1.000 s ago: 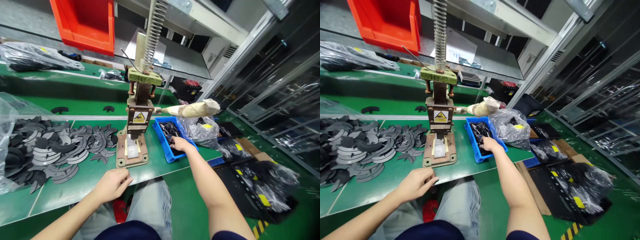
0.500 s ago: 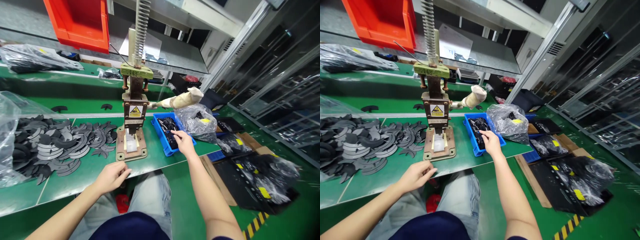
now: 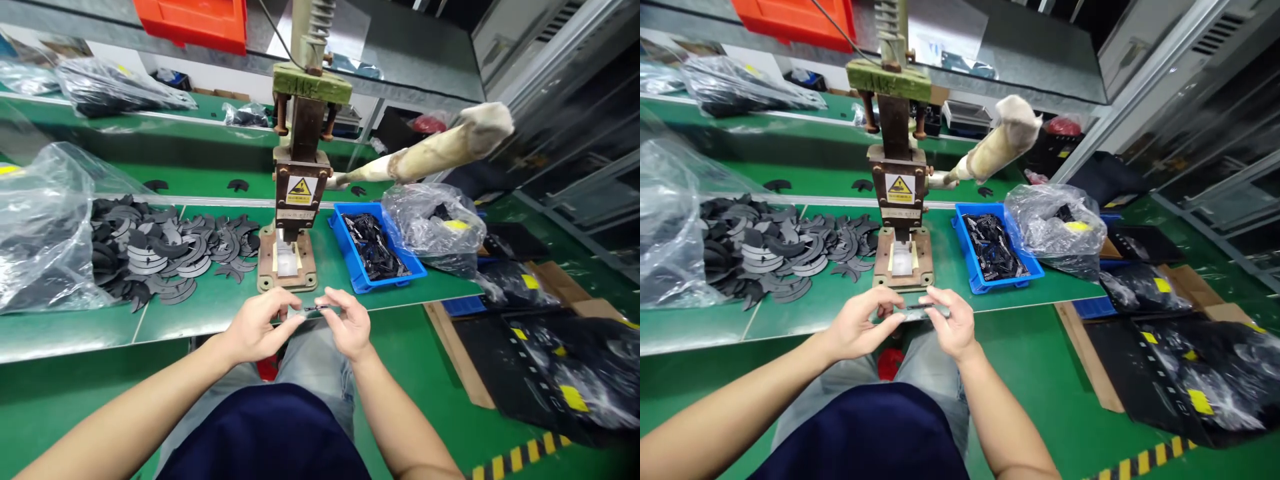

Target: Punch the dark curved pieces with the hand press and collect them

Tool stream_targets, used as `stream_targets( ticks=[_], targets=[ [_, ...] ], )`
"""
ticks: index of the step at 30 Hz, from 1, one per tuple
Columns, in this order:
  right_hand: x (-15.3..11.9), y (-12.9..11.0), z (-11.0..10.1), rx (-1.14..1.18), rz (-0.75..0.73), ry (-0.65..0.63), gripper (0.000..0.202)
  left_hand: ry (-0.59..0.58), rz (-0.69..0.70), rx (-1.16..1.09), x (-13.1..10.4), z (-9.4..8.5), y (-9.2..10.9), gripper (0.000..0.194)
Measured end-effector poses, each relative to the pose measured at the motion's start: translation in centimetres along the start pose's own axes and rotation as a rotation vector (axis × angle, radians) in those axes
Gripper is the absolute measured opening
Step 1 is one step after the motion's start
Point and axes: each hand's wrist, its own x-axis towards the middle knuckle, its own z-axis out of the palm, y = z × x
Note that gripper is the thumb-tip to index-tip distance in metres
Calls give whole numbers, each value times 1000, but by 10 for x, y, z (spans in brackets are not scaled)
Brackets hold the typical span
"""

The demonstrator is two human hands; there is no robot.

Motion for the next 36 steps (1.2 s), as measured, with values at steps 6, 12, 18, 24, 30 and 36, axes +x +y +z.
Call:
stream_targets(
  ticks=[6,12,18,24,30,36],
  targets=[
    [-1,-1,9,11,-28,-58,47,15,68,-33,1,1,1,22],
    [24,-6,1,-34,59,-118,59,49,52,97,11,-13,-26,12],
    [150,-50,-58,91,-215,145,71,104,-127,421,42,-43,-99,20],
    [242,-124,-67,203,-420,-1,40,-132,-147,671,63,-43,-123,28],
    [213,-124,-42,300,-460,90,40,-286,-105,803,74,-42,-112,35],
    [136,-77,-33,46,-541,76,34,-295,-108,772,75,-40,-111,34]
  ],
)
